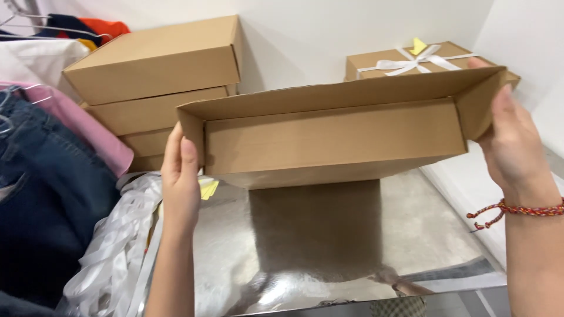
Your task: The person places a plastic bag into a cardboard box, closes and stacks the box, then ties a ribbon and attaches a sticky note. They later open another box, remove a green shirt from a plastic bag, hang it on a hanger, and repeat the packing process with another box.
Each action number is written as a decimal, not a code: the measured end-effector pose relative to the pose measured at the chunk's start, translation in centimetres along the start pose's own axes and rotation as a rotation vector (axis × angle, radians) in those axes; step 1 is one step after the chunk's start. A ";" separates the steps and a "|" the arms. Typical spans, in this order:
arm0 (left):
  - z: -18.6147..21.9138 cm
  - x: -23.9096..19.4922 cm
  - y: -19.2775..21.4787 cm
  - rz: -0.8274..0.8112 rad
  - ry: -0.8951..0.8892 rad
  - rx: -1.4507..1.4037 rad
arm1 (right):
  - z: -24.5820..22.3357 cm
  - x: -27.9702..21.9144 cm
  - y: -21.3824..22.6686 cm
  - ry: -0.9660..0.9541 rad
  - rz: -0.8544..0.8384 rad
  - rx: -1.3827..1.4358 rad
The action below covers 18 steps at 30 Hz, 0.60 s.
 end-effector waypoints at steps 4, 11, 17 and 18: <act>2.1 0.1 -1.6 -0.044 0.062 -0.037 | -1.1 -0.2 -0.8 -0.159 -0.052 -0.045; 2.9 0.5 -1.8 -0.065 -0.060 0.002 | -0.7 0.4 -0.9 -0.153 -0.064 -0.057; 2.8 1.2 -2.1 -0.112 -0.088 -0.076 | -0.7 1.9 -1.1 -0.168 -0.092 -0.075; 2.7 1.3 -2.1 -0.107 -0.091 -0.073 | -0.4 2.1 -1.0 -0.164 -0.096 -0.072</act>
Point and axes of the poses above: each hand's wrist, its own x-axis towards the middle knuckle, its own y-axis out of the back of the hand, z = x × y, the point moved 10 cm from there along x, towards the middle knuckle, and after that the axes turned 13 degrees about -x, right-handed, at the moved point
